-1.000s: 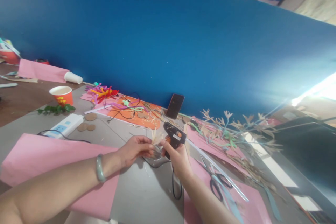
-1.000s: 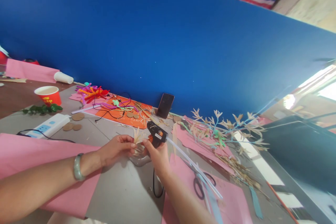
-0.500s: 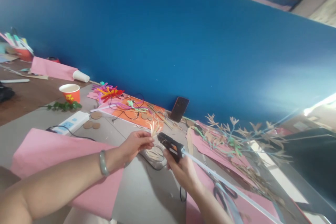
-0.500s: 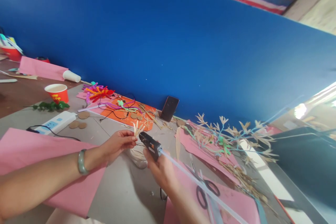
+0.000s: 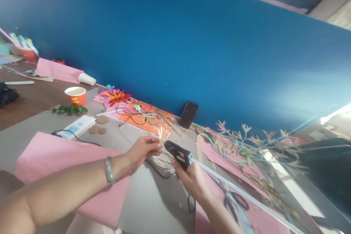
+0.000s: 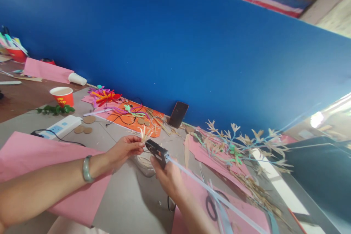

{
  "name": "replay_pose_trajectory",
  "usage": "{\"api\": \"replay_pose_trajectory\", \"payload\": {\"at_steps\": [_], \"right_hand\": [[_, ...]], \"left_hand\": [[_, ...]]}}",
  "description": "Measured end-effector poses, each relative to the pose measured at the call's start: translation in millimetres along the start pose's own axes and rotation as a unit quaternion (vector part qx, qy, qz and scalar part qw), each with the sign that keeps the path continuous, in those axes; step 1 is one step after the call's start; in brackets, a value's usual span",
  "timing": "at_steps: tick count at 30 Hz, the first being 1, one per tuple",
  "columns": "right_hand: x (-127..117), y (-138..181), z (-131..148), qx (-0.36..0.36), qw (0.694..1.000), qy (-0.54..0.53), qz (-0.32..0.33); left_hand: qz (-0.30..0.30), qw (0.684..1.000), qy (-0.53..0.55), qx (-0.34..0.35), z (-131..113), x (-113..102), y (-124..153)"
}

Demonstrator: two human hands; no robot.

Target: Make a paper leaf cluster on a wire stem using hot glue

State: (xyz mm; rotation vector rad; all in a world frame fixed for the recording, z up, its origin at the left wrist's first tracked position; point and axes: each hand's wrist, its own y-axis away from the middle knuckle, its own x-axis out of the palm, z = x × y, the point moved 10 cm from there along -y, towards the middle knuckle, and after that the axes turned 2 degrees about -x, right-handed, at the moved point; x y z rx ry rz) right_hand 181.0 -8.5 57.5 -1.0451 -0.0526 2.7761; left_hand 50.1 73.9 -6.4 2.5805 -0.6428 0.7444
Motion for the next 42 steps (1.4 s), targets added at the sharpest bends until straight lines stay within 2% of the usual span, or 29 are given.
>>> {"api": "replay_pose_trajectory", "payload": {"at_steps": [27,35,42], "right_hand": [[7.4,-0.1,-6.7,0.011,0.998,0.033,0.044],[4.8,0.2,-0.8,-0.005,0.999,0.02,0.032],[4.8,-1.0,-5.8,0.01,1.0,0.009,0.028]], "left_hand": [[-0.008,1.0,0.008,0.001,-4.0,2.6,4.9],[-0.007,1.0,0.007,0.005,-5.2,2.7,4.9],[-0.003,1.0,0.004,0.001,-2.6,3.3,4.7]]}}
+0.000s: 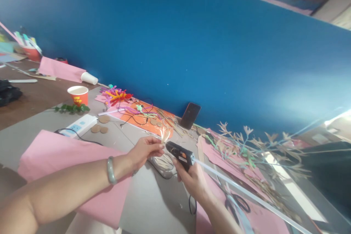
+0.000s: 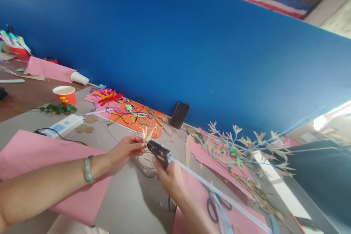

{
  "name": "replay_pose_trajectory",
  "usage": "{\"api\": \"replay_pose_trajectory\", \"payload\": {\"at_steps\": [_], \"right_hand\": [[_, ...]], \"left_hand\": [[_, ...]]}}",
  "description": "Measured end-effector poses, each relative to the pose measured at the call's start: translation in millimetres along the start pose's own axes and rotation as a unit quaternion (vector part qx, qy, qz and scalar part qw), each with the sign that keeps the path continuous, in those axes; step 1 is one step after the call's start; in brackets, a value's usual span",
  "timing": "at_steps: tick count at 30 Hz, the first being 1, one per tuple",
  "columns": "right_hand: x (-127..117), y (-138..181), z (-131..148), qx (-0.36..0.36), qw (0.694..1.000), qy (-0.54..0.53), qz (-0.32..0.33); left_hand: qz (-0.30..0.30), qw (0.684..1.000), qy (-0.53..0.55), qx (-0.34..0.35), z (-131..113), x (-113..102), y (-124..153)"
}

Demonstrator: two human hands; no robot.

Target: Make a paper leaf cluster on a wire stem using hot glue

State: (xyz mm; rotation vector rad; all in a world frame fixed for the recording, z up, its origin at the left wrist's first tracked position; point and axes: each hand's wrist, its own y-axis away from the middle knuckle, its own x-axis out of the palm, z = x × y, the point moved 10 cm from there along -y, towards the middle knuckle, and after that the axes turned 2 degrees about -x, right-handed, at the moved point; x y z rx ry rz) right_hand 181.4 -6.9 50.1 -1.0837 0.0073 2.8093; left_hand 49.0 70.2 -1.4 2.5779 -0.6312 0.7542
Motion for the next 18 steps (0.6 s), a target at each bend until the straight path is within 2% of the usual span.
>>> {"api": "replay_pose_trajectory", "payload": {"at_steps": [18], "right_hand": [[2.5,-1.2,-4.7,0.0,0.999,0.039,0.002]], "left_hand": [[0.013,1.0,-0.004,0.006,1.2,-0.3,-1.6]]}}
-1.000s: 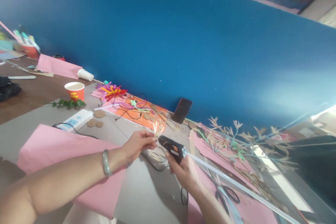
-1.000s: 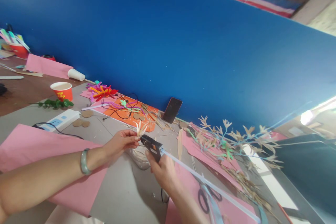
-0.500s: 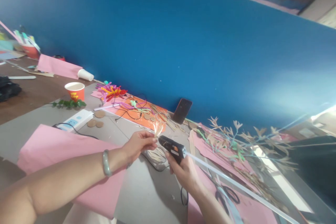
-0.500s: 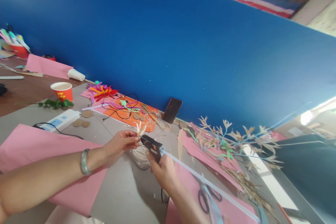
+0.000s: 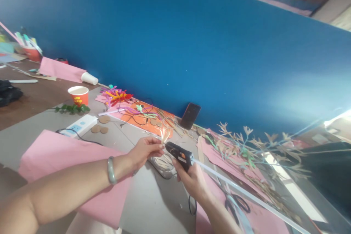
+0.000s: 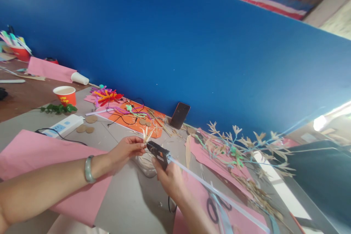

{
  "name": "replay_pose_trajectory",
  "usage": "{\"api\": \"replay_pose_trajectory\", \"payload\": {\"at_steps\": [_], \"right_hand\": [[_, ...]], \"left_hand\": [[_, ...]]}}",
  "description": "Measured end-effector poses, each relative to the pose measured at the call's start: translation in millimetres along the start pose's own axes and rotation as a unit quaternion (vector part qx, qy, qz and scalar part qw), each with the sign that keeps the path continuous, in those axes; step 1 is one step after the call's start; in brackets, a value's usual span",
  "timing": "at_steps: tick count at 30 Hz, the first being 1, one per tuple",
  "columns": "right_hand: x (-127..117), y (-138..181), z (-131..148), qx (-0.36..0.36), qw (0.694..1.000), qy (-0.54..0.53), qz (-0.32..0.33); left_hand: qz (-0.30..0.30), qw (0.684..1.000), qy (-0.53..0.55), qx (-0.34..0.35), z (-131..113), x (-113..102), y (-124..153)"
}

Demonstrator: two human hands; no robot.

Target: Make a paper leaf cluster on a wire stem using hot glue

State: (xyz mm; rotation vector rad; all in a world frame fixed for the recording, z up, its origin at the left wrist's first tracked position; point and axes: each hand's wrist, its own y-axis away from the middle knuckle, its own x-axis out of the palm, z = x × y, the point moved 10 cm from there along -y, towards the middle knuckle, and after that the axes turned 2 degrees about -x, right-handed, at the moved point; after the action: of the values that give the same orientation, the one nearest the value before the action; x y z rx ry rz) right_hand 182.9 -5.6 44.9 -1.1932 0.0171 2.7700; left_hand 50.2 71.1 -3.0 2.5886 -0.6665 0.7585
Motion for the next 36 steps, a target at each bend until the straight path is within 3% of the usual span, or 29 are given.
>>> {"api": "replay_pose_trajectory", "payload": {"at_steps": [36], "right_hand": [[-2.8,2.6,10.4,-0.013,0.999,0.035,0.004]], "left_hand": [[0.0,1.0,0.0,0.003,1.1,-1.9,-1.7]]}}
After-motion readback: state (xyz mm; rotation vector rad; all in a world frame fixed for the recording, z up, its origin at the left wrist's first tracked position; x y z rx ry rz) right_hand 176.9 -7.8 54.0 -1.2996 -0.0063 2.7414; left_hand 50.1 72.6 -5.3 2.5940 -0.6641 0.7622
